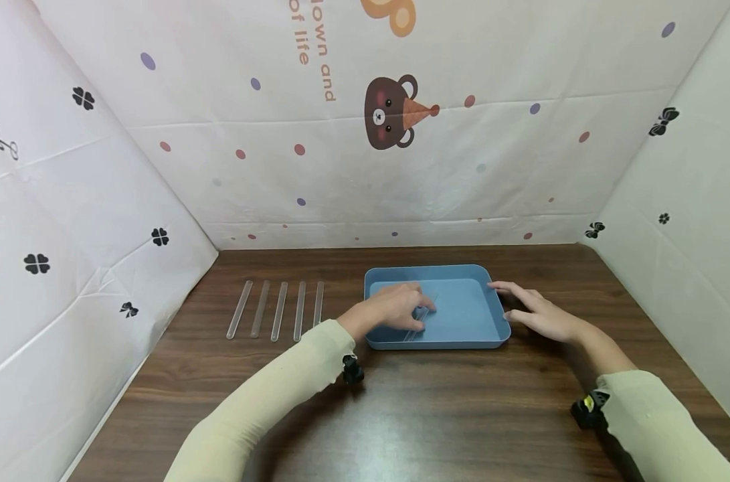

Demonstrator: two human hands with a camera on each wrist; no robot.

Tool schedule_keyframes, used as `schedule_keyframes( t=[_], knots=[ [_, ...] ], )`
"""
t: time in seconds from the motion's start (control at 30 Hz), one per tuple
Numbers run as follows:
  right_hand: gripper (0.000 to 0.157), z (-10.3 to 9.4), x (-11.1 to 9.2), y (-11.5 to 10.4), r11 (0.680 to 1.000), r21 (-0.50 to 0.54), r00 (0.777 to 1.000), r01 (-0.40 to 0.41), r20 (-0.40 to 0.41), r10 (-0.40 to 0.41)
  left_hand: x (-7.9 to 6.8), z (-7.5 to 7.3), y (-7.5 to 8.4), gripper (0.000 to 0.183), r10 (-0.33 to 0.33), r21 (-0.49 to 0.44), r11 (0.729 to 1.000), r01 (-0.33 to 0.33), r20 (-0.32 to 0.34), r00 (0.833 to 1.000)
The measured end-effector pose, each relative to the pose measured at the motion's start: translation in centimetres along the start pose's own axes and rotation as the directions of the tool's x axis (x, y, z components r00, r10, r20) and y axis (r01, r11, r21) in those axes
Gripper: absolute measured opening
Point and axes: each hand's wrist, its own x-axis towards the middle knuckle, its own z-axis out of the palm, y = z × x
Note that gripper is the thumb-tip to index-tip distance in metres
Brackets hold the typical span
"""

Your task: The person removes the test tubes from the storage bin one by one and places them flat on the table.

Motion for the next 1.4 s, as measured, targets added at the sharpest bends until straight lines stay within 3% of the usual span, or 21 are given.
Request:
schedule_keyframes(
  t=[0.97, 1.4],
  knots=[
    [0.06, -0.01, 0.0, 0.02, 1.0, 0.008, 1.0, -0.006, -0.002, 0.006, 0.07, -0.17, 0.13, 0.048, -0.001, -0.031, 1.0, 0.001, -0.019, 1.0],
    [0.06, -0.02, 0.08, 0.13, 1.0, 0.0, 1.0, -0.003, -0.003, 0.003, -0.24, -0.88, -0.36, 0.051, 0.004, -0.118, 0.993, -0.011, -0.056, 0.998]
  ],
)
